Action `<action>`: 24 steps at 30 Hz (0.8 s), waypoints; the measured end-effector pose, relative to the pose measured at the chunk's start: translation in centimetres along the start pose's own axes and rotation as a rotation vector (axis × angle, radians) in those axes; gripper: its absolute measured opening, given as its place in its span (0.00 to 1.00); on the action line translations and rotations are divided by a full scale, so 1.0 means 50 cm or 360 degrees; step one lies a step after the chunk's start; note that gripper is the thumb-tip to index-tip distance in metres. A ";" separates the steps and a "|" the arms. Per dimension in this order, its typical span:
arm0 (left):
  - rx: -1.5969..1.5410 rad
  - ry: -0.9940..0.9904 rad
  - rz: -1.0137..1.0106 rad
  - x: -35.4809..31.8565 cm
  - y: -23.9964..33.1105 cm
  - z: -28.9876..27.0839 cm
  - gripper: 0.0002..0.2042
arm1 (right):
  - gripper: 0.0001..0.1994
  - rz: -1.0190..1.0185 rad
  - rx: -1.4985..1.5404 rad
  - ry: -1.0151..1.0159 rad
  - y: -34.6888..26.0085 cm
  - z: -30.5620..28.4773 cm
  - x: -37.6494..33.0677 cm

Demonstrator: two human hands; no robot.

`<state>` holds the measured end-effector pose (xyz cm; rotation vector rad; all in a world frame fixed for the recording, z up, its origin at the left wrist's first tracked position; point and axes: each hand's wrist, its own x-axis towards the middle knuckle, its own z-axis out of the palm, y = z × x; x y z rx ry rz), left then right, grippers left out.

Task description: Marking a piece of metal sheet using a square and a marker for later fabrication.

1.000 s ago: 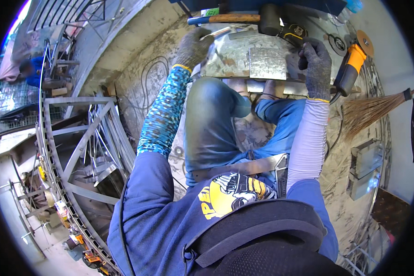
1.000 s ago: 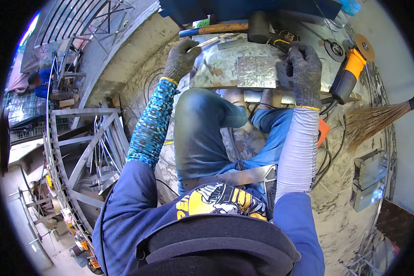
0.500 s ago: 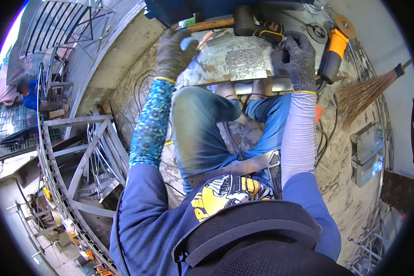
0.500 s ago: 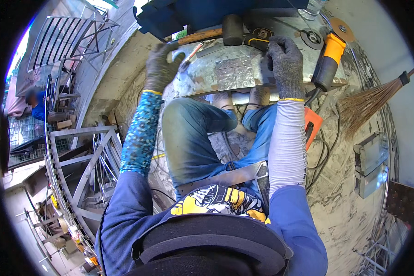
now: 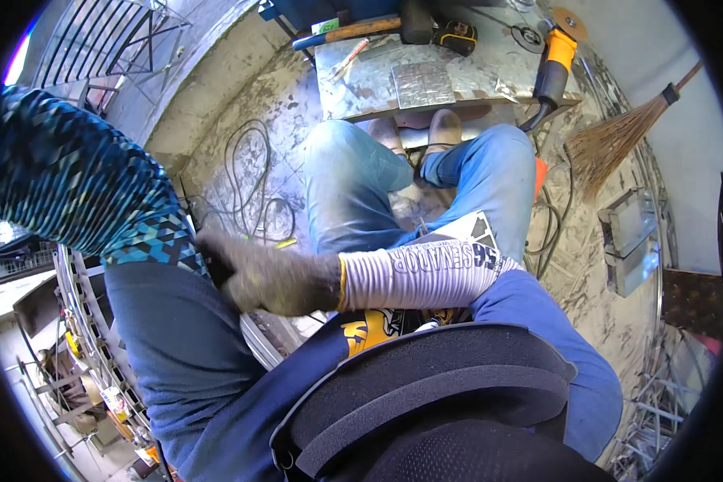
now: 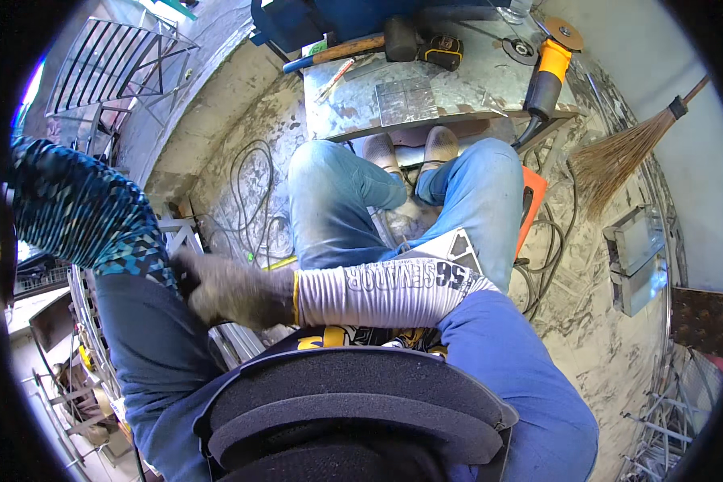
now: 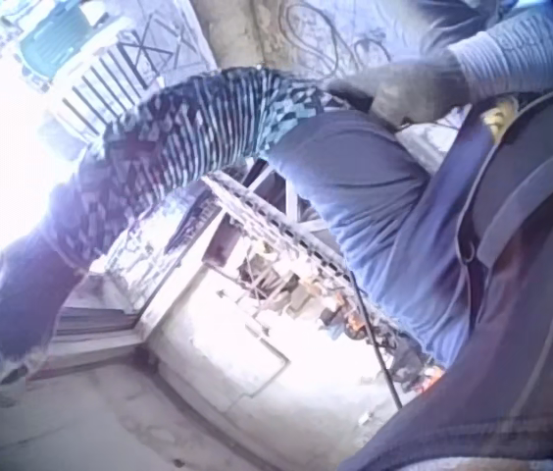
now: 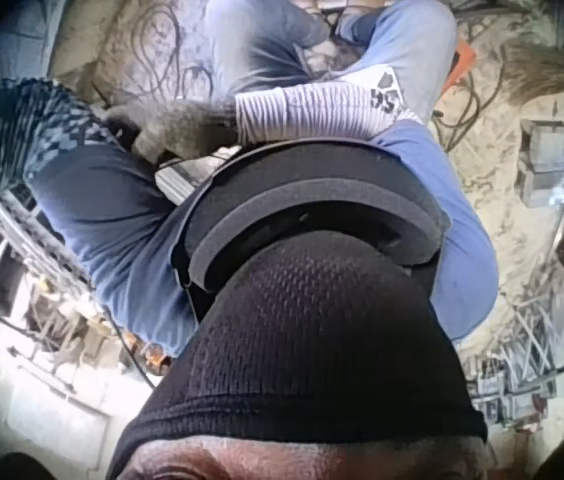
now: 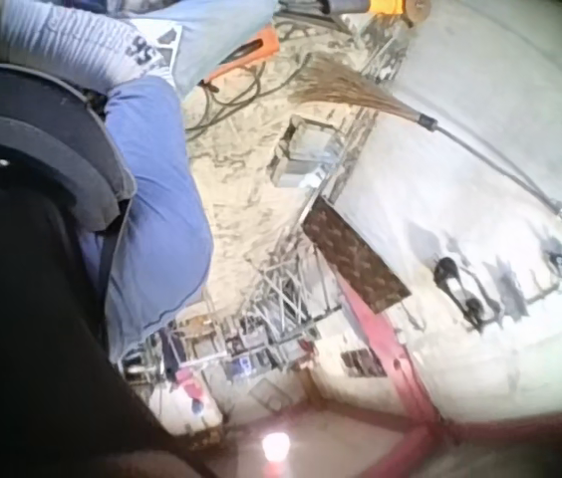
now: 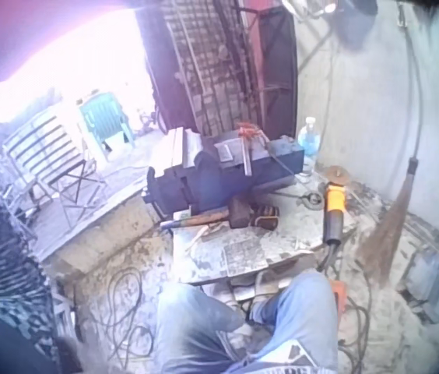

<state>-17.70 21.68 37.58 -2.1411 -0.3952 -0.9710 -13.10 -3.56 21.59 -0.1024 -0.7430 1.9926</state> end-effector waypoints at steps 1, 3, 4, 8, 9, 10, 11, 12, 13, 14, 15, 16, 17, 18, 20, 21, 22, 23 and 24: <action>-0.0006 0.0009 -0.0014 -0.008 -0.001 -0.012 0.15 | 0.33 0.0028 0.0007 -0.0146 0.016 0.014 -0.006; -0.0022 0.0030 -0.0038 -0.024 0.000 -0.031 0.15 | 0.38 0.0049 0.0053 -0.0329 0.037 0.024 -0.016; -0.0033 0.0044 -0.0047 -0.030 0.004 -0.039 0.15 | 0.38 0.0051 0.0040 -0.0321 0.039 0.024 -0.018; -0.0046 0.0075 -0.0077 -0.041 0.001 -0.076 0.14 | 0.36 -0.0003 -0.0112 -0.0042 -0.031 0.052 0.005; -0.0058 0.0083 -0.0076 -0.039 0.002 -0.080 0.14 | 0.36 -0.0009 -0.0118 -0.0038 -0.026 0.051 0.008; -0.0070 0.0092 -0.0072 -0.035 0.002 -0.084 0.14 | 0.37 -0.0217 -0.0337 -0.0043 -0.016 0.046 0.014; -0.0081 0.0101 -0.0067 -0.029 0.002 -0.087 0.14 | 0.37 -0.0426 -0.0557 -0.0050 -0.007 0.041 0.021; -0.0075 0.0114 -0.0060 -0.023 -0.003 -0.094 0.14 | 0.38 -0.0634 -0.0780 -0.0073 -0.006 0.040 0.029; -0.0076 0.0129 -0.0062 -0.021 -0.005 -0.100 0.14 | 0.40 -0.0407 -0.0489 -0.0075 -0.005 0.060 0.014; -0.0076 0.0145 -0.0063 -0.018 -0.007 -0.105 0.14 | 0.43 -0.0180 -0.0200 -0.0076 -0.008 0.086 -0.009; -0.0066 0.0159 -0.0059 -0.013 -0.010 -0.112 0.14 | 0.42 -0.0156 -0.0100 -0.0139 -0.022 0.095 -0.024; -0.0056 0.0174 -0.0054 -0.006 -0.013 -0.120 0.14 | 0.42 -0.0158 -0.0116 -0.0157 -0.029 0.090 -0.019; -0.0044 0.0190 -0.0048 0.001 -0.016 -0.127 0.14 | 0.40 -0.0261 -0.0184 -0.0076 -0.036 0.082 -0.011; -0.0034 0.0198 -0.0041 0.004 -0.020 -0.136 0.14 | 0.37 -0.0366 -0.0243 0.0005 -0.039 0.079 -0.003; -0.0015 0.0217 -0.0028 0.010 -0.028 -0.154 0.14 | 0.39 -0.0327 -0.0182 -0.0042 -0.043 0.088 -0.004; -0.0007 0.0235 -0.0022 0.016 -0.032 -0.162 0.14 | 0.40 -0.0287 -0.0122 -0.0068 -0.048 0.094 -0.010; 0.0000 0.0253 -0.0017 0.021 -0.035 -0.170 0.14 | 0.42 -0.0244 -0.0061 -0.0093 -0.052 0.101 -0.018; 0.0006 0.0269 -0.0014 0.024 -0.038 -0.177 0.14 | 0.44 -0.0200 0.0000 -0.0116 -0.053 0.109 -0.027; 0.0004 0.0287 -0.0011 0.029 -0.038 -0.181 0.13 | 0.45 -0.0159 0.0061 -0.0131 -0.054 0.117 -0.038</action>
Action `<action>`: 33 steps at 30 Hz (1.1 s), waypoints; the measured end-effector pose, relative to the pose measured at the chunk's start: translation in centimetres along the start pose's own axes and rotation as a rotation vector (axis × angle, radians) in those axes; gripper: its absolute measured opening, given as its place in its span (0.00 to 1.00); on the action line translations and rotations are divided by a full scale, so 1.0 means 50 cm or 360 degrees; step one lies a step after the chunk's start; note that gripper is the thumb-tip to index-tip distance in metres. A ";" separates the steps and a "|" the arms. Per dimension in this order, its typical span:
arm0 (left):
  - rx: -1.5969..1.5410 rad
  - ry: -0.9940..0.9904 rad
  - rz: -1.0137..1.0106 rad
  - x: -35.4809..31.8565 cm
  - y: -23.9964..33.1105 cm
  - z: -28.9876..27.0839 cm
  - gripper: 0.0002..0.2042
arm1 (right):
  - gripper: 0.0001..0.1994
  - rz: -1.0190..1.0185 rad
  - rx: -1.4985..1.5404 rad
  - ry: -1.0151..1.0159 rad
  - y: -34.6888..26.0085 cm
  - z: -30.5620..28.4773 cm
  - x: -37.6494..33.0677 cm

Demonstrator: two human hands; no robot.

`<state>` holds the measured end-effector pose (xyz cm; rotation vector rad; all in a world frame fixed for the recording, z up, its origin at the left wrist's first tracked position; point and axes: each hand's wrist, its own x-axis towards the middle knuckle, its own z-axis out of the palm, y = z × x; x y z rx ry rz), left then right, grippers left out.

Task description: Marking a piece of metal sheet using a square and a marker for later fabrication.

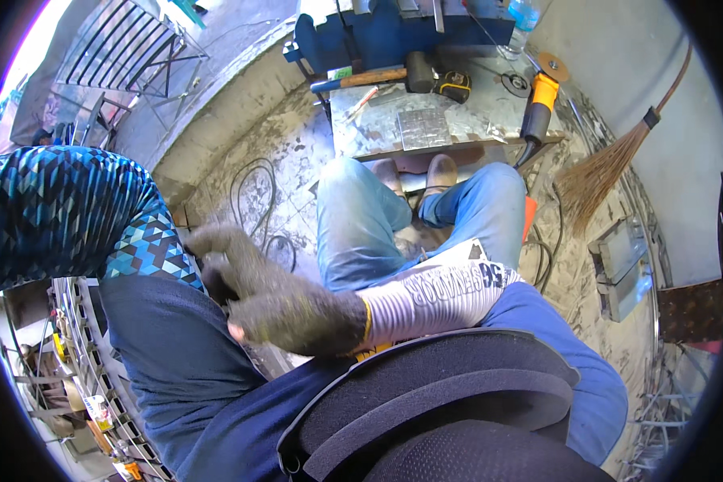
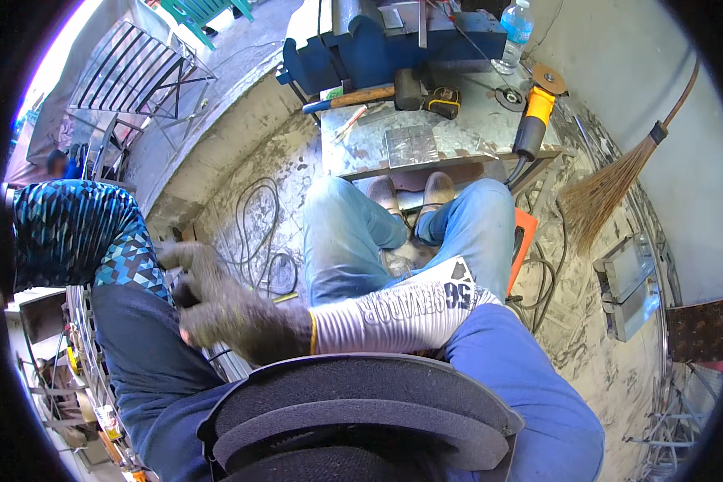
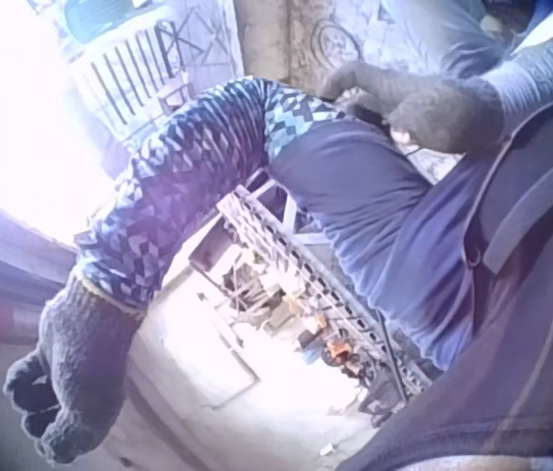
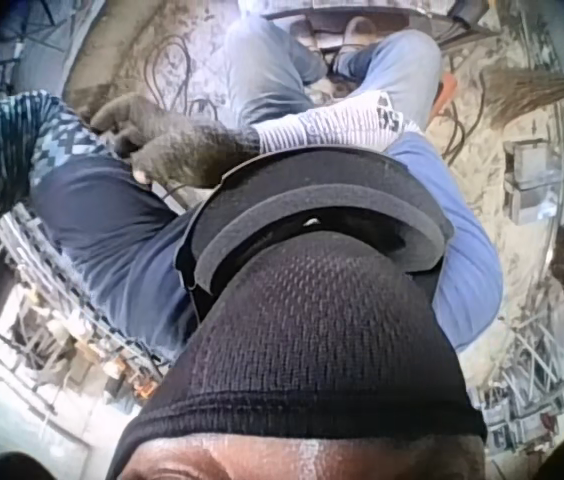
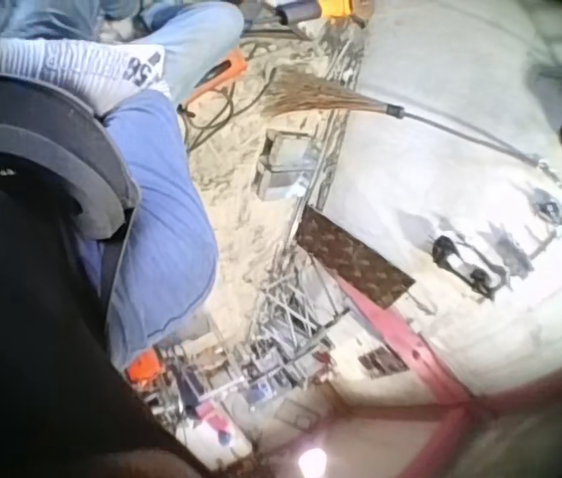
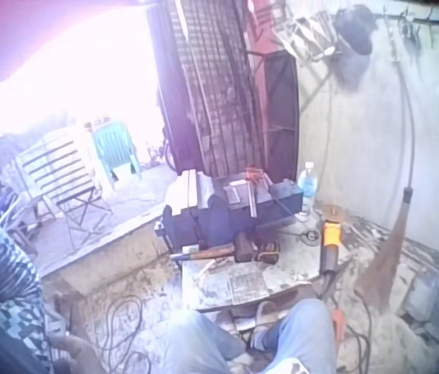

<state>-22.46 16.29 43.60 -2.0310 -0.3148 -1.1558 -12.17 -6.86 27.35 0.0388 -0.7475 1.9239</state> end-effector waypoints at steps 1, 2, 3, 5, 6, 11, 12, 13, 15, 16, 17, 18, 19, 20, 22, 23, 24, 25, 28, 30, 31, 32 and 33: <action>-0.0004 0.0016 0.0001 0.004 0.000 -0.003 0.13 | 0.47 0.0040 0.0064 -0.0009 0.002 0.008 -0.009; -0.0010 0.0029 0.0001 0.005 0.000 -0.006 0.13 | 0.49 0.0081 0.0131 -0.0014 0.007 0.015 -0.015; -0.0010 0.0040 0.0003 0.008 0.000 -0.009 0.13 | 0.40 -0.0089 0.0066 0.0000 0.029 0.002 -0.020; -0.0024 0.0053 -0.0002 0.009 0.006 -0.010 0.13 | 0.41 -0.0082 0.0011 0.0045 0.046 -0.032 -0.001; -0.0037 0.0048 -0.0008 0.006 0.010 -0.009 0.13 | 0.42 -0.0074 -0.0024 0.0098 0.050 -0.044 0.010; -0.0192 -0.0085 -0.0060 -0.041 0.040 -0.005 0.13 | 0.38 -0.0211 0.0016 0.0121 0.009 -0.026 0.024; -0.0210 -0.0106 -0.0065 -0.048 0.043 -0.006 0.13 | 0.37 -0.0224 -0.0179 0.0034 0.020 -0.028 0.012; -0.0227 -0.0126 -0.0070 -0.054 0.045 -0.007 0.13 | 0.36 -0.0239 -0.0124 -0.0031 0.023 -0.031 0.001; -0.0245 -0.0155 -0.0075 -0.061 0.049 -0.011 0.13 | 0.35 -0.0251 -0.0060 -0.0101 0.026 -0.042 -0.001; -0.0246 -0.0165 -0.0075 -0.062 0.050 -0.013 0.13 | 0.34 -0.0167 -0.0094 -0.0043 0.027 -0.059 0.009; -0.0264 -0.0179 -0.0076 -0.065 0.054 -0.013 0.12 | 0.33 -0.0088 -0.0122 0.0030 0.028 -0.071 0.018; -0.0281 -0.0191 -0.0077 -0.067 0.057 -0.014 0.12 | 0.30 -0.0280 -0.0093 0.0079 0.018 -0.084 0.031; -0.0297 -0.0201 -0.0077 -0.068 0.060 -0.014 0.12 | 0.28 -0.0544 -0.0204 0.0095 0.007 -0.101 0.049; -0.0320 -0.0209 -0.0076 -0.070 0.063 -0.013 0.12 | 0.26 -0.0811 -0.0319 0.0117 0.000 -0.115 0.064; -0.0354 -0.0218 -0.0070 -0.070 0.066 -0.010 0.12 | 0.26 -0.0712 -0.0296 0.0105 -0.009 -0.130 0.080; -0.0367 -0.0220 -0.0065 -0.069 0.065 -0.007 0.12 | 0.27 -0.0605 -0.0278 0.0078 -0.012 -0.135 0.085; -0.0352 -0.0233 -0.0069 -0.074 0.057 -0.015 0.12 | 0.30 -0.0386 -0.0304 0.0082 -0.011 -0.111 0.066; -0.0343 -0.0239 -0.0082 -0.079 0.055 -0.018 0.12 | 0.33 -0.0188 -0.0471 0.0090 -0.018 -0.087 0.042; -0.0383 -0.0237 -0.0086 -0.078 0.062 -0.007 0.12 | 0.39 0.0324 -0.0618 -0.0149 -0.010 -0.058 -0.029; -0.0412 -0.0242 -0.0083 -0.077 0.065 -0.001 0.12 | 0.37 -0.0010 -0.0785 -0.0195 0.035 -0.092 -0.027; -0.0424 -0.0250 -0.0088 -0.079 0.068 0.000 0.12 | 0.39 -0.0190 -0.0576 -0.0110 0.019 -0.102 -0.012; -0.0435 -0.0257 -0.0092 -0.081 0.071 0.000 0.12 | 0.41 -0.0369 -0.0366 -0.0024 0.007 -0.114 0.007; -0.0459 -0.0258 -0.0094 -0.082 0.076 0.004 0.12 | 0.42 -0.0641 -0.0202 0.0007 0.013 -0.132 0.041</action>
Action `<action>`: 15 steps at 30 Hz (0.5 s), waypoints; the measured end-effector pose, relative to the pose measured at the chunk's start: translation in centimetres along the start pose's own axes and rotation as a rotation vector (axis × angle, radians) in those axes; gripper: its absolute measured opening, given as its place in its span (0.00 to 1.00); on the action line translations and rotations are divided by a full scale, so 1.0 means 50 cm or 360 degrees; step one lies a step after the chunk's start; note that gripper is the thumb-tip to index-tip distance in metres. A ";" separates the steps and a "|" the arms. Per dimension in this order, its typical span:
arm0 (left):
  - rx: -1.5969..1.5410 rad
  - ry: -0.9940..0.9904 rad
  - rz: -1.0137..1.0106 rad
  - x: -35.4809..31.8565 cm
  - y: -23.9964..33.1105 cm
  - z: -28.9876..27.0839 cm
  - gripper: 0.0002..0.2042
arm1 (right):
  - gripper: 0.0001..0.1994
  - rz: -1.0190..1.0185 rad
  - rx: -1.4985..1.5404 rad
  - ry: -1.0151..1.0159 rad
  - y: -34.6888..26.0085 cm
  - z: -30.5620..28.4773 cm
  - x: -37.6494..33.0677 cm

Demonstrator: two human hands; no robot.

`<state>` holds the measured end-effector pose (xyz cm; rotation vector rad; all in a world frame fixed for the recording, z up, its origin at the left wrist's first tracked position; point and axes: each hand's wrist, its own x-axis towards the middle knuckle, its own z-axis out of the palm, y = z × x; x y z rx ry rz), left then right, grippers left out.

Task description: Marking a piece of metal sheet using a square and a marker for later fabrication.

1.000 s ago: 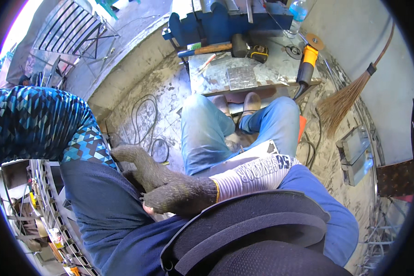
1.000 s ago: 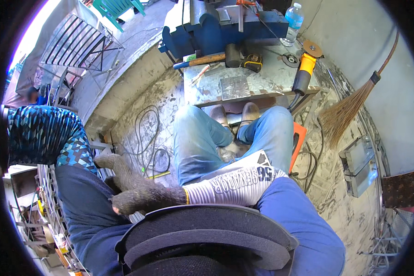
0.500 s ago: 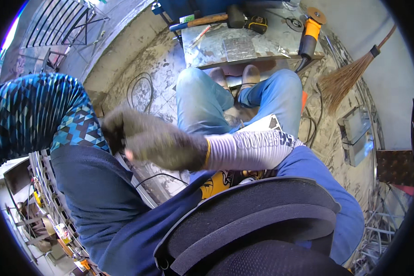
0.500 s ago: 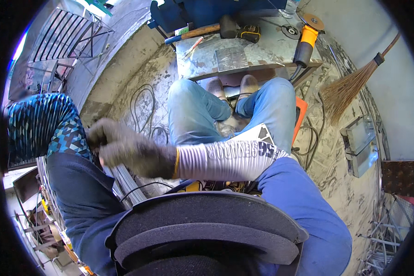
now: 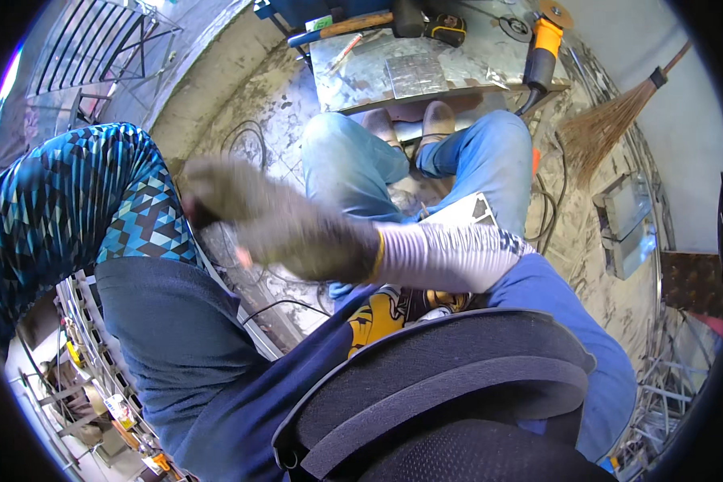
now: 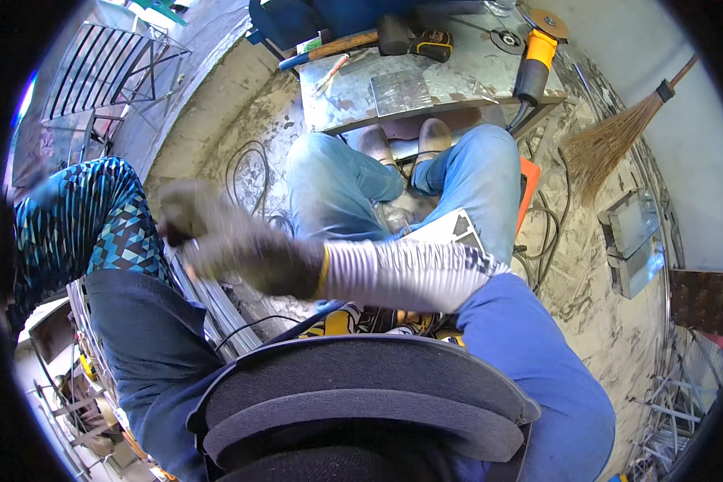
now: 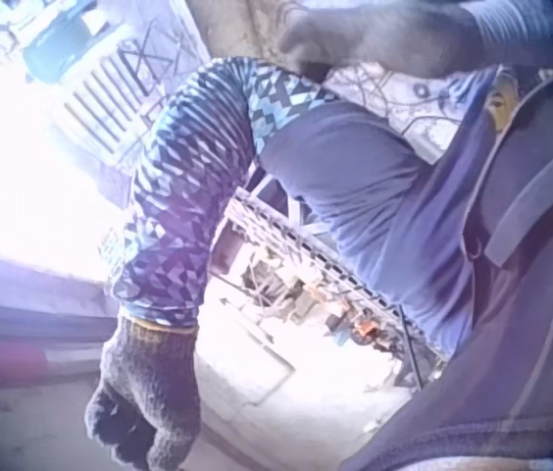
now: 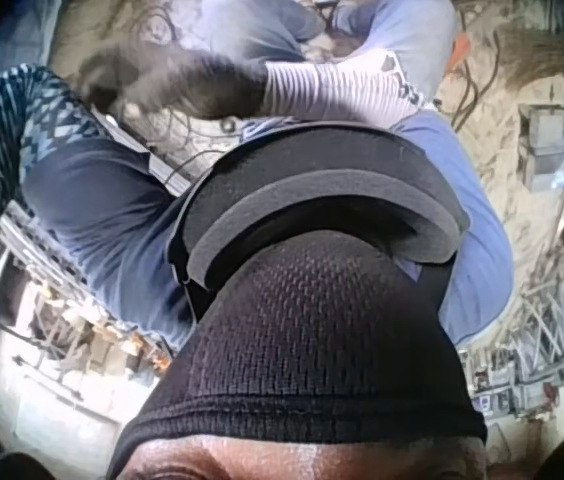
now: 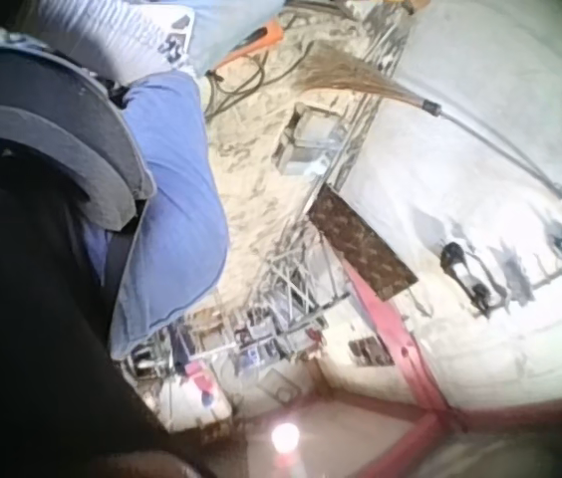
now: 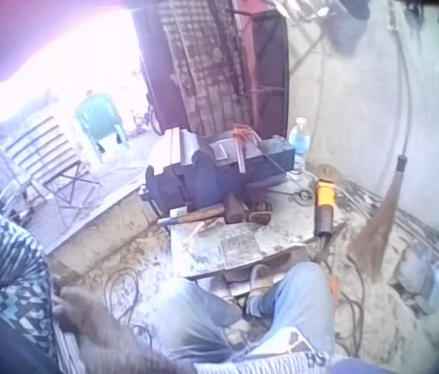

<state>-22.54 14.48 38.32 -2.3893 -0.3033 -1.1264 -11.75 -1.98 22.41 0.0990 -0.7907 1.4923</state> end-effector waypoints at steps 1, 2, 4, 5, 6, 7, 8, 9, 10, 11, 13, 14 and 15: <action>-0.0024 -0.0001 0.0001 0.000 0.003 0.005 0.12 | 0.42 -0.0008 -0.0005 0.0014 0.000 -0.003 -0.006; -0.0048 -0.0001 0.0003 0.001 0.007 0.011 0.12 | 0.41 0.0041 -0.0006 0.0028 -0.004 -0.001 -0.011; -0.0072 0.0006 0.0004 0.004 0.006 0.015 0.11 | 0.40 0.0149 -0.0006 0.0035 -0.020 0.011 -0.012; -0.0084 0.0009 0.0005 0.005 0.006 0.016 0.11 | 0.39 0.0203 -0.0005 0.0037 -0.026 0.018 -0.013; -0.0094 0.0012 0.0002 0.005 0.010 0.020 0.11 | 0.40 0.0261 -0.0005 0.0040 -0.030 0.021 -0.018; -0.0103 0.0015 -0.0001 0.005 0.013 0.024 0.11 | 0.39 0.0123 0.0023 0.0046 -0.021 0.033 -0.026; -0.0109 0.0016 -0.0003 0.005 0.016 0.026 0.11 | 0.35 -0.0361 -0.0541 0.0019 -0.004 0.014 -0.010; -0.0125 0.0006 -0.0001 0.007 0.022 0.026 0.11 | 0.32 -0.0852 -0.1098 0.0005 0.008 -0.005 0.005; -0.0126 -0.0002 0.0000 0.005 0.021 0.020 0.11 | 0.32 -0.0853 -0.1088 0.0004 -0.004 -0.014 0.022; -0.0126 -0.0009 0.0001 0.004 0.021 0.014 0.11 | 0.34 -0.0586 -0.0783 0.0034 -0.027 -0.019 0.043; -0.0123 -0.0011 0.0014 0.010 0.019 0.007 0.11 | 0.40 -0.0059 -0.0185 0.0075 -0.064 -0.022 0.074; -0.0124 -0.0011 0.0021 0.013 0.017 0.004 0.11 | 0.42 -0.0225 -0.0754 -0.0018 -0.062 -0.025 0.074; -0.0121 -0.0006 0.0031 0.019 0.017 0.004 0.11 | 0.44 -0.0396 -0.1328 -0.0115 -0.058 -0.036 0.073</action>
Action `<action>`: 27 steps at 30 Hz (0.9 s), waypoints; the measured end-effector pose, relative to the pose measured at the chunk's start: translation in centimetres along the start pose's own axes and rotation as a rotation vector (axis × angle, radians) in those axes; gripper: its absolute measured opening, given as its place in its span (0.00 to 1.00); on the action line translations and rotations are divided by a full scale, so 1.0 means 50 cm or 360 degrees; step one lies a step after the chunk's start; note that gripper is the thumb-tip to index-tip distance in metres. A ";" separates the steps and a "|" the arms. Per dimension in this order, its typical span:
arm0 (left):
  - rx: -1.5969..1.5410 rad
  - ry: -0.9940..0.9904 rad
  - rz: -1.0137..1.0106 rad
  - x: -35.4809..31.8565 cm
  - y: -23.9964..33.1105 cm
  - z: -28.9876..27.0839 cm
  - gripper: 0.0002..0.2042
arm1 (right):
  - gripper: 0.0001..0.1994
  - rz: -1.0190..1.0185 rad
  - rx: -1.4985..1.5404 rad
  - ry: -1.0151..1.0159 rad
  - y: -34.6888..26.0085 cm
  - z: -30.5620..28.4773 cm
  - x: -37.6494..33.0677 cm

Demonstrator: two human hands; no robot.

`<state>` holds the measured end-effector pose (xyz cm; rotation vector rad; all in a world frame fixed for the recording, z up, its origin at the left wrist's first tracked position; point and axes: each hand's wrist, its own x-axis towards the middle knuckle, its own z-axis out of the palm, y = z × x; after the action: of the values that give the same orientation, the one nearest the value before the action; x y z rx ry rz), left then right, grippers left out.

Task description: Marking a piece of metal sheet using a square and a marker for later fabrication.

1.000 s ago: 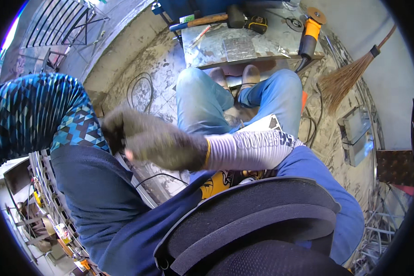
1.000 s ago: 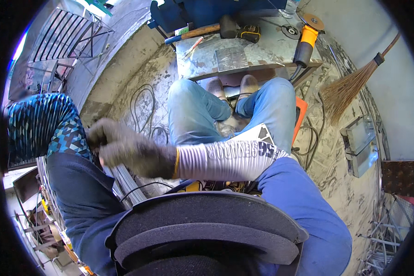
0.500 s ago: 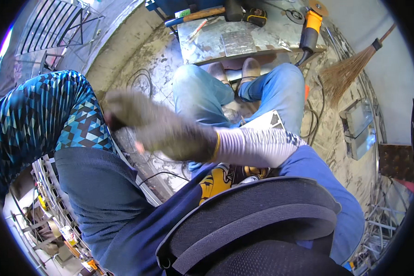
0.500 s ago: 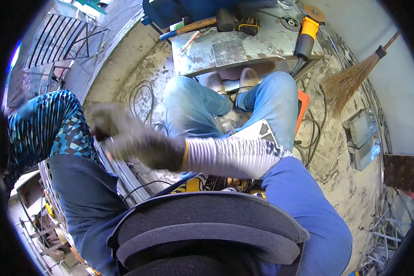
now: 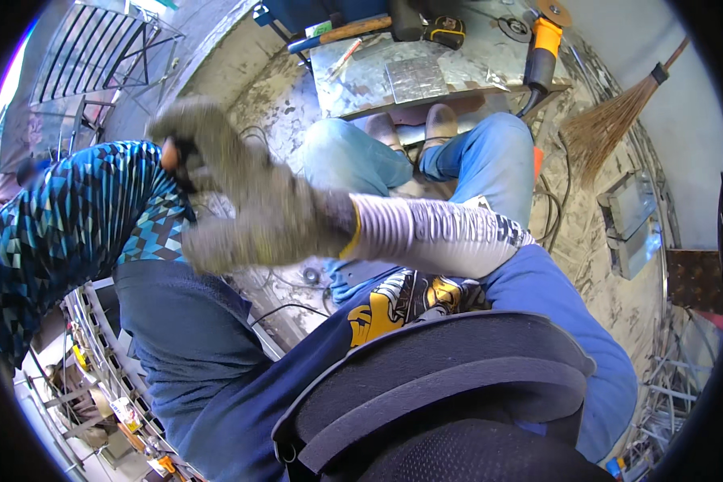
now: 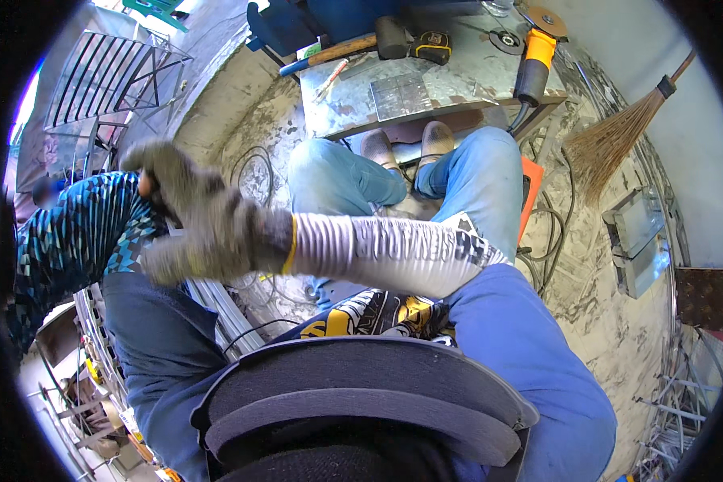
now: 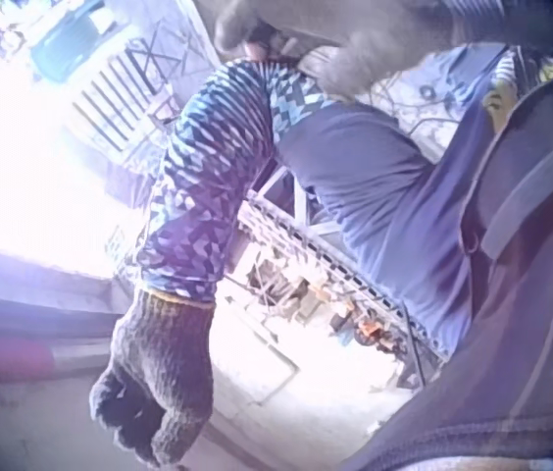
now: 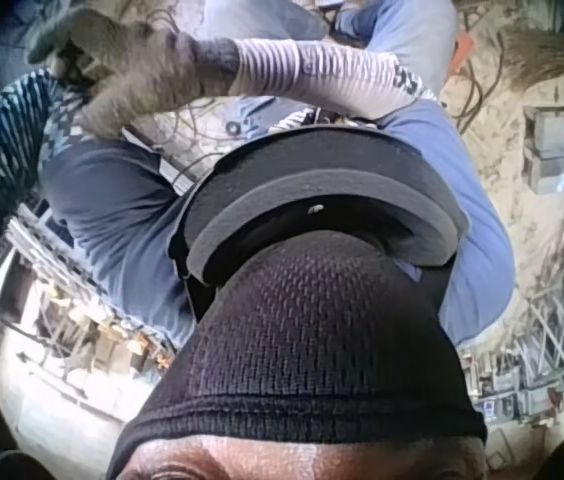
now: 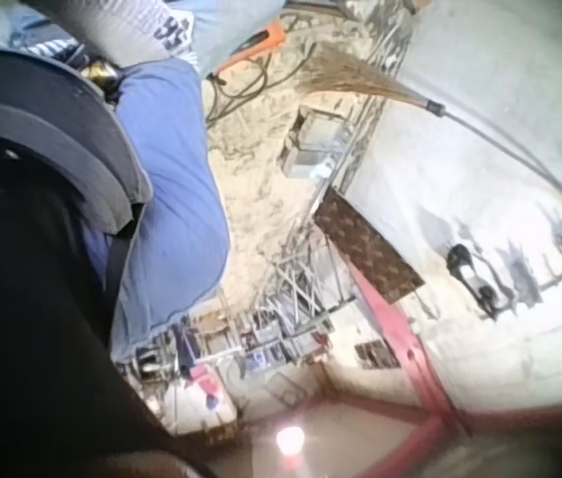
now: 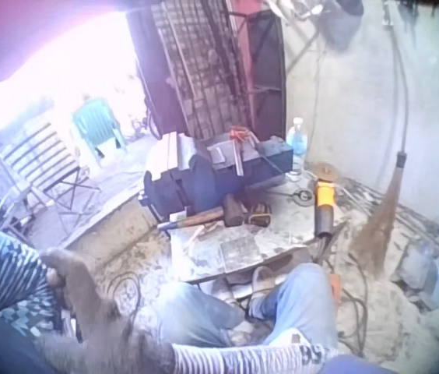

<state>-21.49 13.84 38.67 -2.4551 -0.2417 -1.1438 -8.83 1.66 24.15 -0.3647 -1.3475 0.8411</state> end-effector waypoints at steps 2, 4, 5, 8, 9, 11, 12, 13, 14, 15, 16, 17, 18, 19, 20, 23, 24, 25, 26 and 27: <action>0.0006 -0.0002 -0.0003 -0.003 -0.002 -0.008 0.11 | 0.46 0.0212 0.0164 -0.0146 -0.051 0.021 -0.027; 0.0007 -0.0008 0.0003 -0.001 -0.004 -0.012 0.11 | 0.46 0.0091 0.0222 -0.0058 -0.071 0.050 -0.059; 0.0008 -0.0013 0.0004 -0.001 -0.005 -0.015 0.11 | 0.46 0.0086 0.0229 -0.0061 -0.051 0.047 -0.058; -0.0023 -0.0013 0.0011 0.007 0.004 -0.010 0.11 | 0.45 -0.0898 -0.0560 0.0202 0.021 0.016 -0.055; -0.0024 -0.0019 0.0010 0.006 0.002 -0.012 0.11 | 0.45 -0.0900 -0.0552 0.0203 0.022 0.022 -0.055; -0.0032 -0.0027 0.0009 0.002 -0.003 -0.012 0.10 | 0.49 -0.0249 -0.0556 -0.0091 0.009 0.046 -0.070; -0.0039 -0.0022 0.0013 0.005 -0.002 -0.011 0.10 | 0.52 0.0073 -0.0562 -0.0237 -0.005 0.056 -0.082; -0.0047 -0.0015 0.0017 0.008 0.000 -0.009 0.10 | 0.54 0.0397 -0.0565 -0.0379 -0.016 0.062 -0.091; -0.0056 -0.0007 0.0021 0.011 0.001 -0.007 0.10 | 0.57 0.0722 -0.0565 -0.0519 -0.023 0.061 -0.096; -0.0059 -0.0007 0.0021 0.010 0.000 -0.007 0.10 | 0.57 0.0719 -0.0565 -0.0521 -0.023 0.057 -0.096; -0.0062 -0.0005 0.0023 0.011 -0.001 -0.008 0.10 | 0.56 0.0584 -0.0538 -0.0488 -0.023 0.053 -0.095; -0.0065 -0.0001 0.0026 0.012 -0.002 -0.009 0.10 | 0.56 0.0447 -0.0512 -0.0455 -0.022 0.046 -0.092; -0.0067 0.0004 0.0031 0.014 -0.003 -0.011 0.10 | 0.55 0.0309 -0.0488 -0.0422 -0.021 0.038 -0.088; -0.0061 0.0016 0.0034 0.016 -0.002 -0.012 0.10 | 0.55 0.0167 -0.0464 -0.0399 -0.019 0.024 -0.083; -0.0054 0.0029 0.0038 0.019 0.000 -0.014 0.10 | 0.54 0.0023 -0.0440 -0.0376 -0.016 0.007 -0.076; -0.0062 0.0084 0.0070 0.036 0.004 -0.013 0.10 | 0.54 -0.0278 -0.0423 -0.0325 -0.014 -0.042 -0.046; -0.0067 0.0098 0.0078 0.040 0.005 -0.012 0.10 | 0.54 -0.0256 -0.0391 -0.0346 -0.029 -0.054 -0.054; -0.0072 0.0111 0.0085 0.043 0.005 -0.010 0.10 | 0.54 -0.0233 -0.0357 -0.0366 -0.026 -0.036 -0.041; -0.0077 0.0121 0.0090 0.046 0.006 -0.008 0.10 | 0.54 -0.0207 -0.0322 -0.0386 -0.039 -0.024 -0.051; -0.0090 0.0123 0.0086 0.046 0.009 -0.007 0.10 | 0.54 -0.0169 -0.0282 -0.0400 -0.061 -0.038 -0.071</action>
<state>-20.12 13.23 40.49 -2.4443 -0.1208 -1.2355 -6.04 -2.47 23.30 -0.3292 -1.6673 0.6975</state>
